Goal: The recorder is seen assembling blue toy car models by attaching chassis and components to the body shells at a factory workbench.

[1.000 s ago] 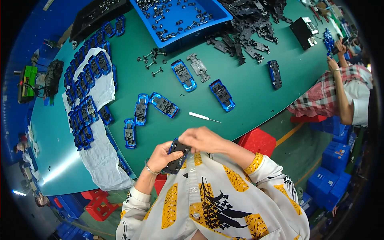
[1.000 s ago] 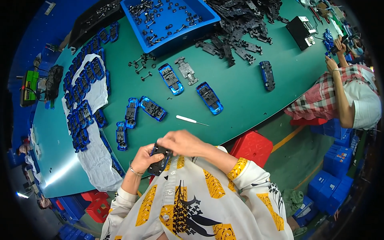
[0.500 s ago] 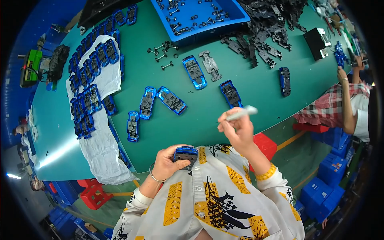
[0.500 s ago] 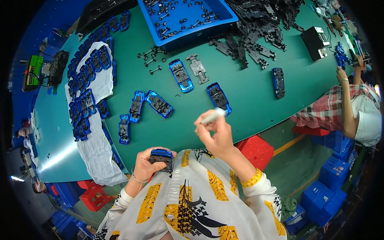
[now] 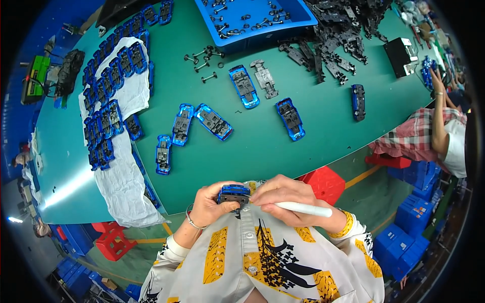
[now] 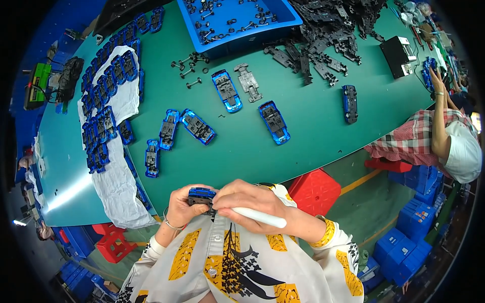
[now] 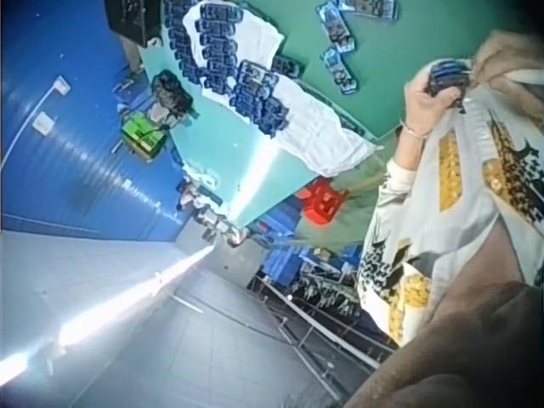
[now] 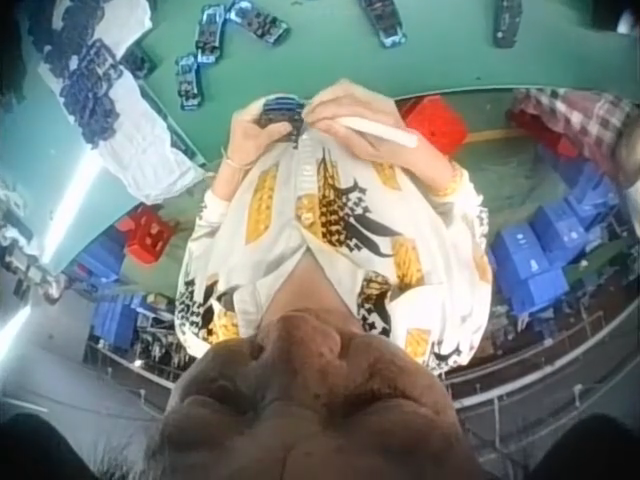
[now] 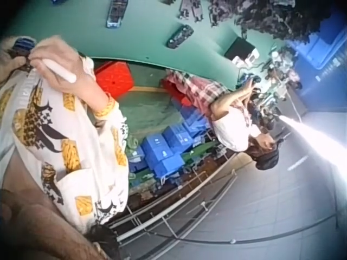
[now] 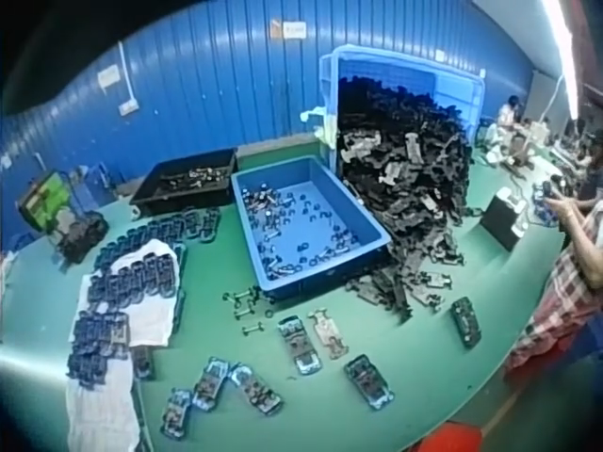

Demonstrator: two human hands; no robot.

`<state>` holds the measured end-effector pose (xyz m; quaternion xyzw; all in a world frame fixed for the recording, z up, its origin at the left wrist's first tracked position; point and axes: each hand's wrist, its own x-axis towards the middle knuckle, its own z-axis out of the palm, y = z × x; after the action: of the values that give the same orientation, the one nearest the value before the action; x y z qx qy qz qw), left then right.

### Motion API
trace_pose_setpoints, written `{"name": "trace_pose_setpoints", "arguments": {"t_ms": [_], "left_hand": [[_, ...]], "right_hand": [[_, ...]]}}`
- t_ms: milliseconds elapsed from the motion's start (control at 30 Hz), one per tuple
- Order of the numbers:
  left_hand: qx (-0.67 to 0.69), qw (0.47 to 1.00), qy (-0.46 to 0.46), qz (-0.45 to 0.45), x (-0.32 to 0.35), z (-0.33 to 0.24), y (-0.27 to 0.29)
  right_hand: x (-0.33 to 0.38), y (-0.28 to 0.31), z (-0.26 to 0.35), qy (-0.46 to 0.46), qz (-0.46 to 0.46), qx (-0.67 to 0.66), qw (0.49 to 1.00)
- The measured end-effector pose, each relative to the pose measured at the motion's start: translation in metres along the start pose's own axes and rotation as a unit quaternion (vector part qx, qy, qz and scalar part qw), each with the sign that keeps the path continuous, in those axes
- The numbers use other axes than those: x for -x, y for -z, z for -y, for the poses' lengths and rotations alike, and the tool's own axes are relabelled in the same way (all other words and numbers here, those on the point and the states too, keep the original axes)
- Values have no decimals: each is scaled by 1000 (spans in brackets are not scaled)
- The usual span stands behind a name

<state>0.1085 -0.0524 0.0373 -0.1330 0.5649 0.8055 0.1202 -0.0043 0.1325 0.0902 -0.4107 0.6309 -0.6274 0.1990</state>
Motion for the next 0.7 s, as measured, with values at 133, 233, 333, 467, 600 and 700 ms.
{"name": "trace_pose_setpoints", "arguments": {"t_ms": [133, 233, 333, 467, 600, 700], "left_hand": [[-17, 1000, 8, 8, 2, 0, 0], [-23, 1000, -5, 15, 1, -1, -1], [-33, 999, 5, 18, 2, -2, -1], [-59, 998, -9, 9, 4, 0, -1], [-78, 997, -15, -5, 3, 4, -2], [-52, 998, -14, -24, 2, 8, -3]], "right_hand": [[3, -4, -2, 0, 12, 35, 999], [4, -7, -7, 52, -14, 52, 997], [5, -9, -4, 67, -10, 91, 994], [4, -6, 4, 128, 71, 187, 972], [6, -8, -3, 189, 64, 260, 945], [3, -6, -4, 137, 53, 200, 969]]}}
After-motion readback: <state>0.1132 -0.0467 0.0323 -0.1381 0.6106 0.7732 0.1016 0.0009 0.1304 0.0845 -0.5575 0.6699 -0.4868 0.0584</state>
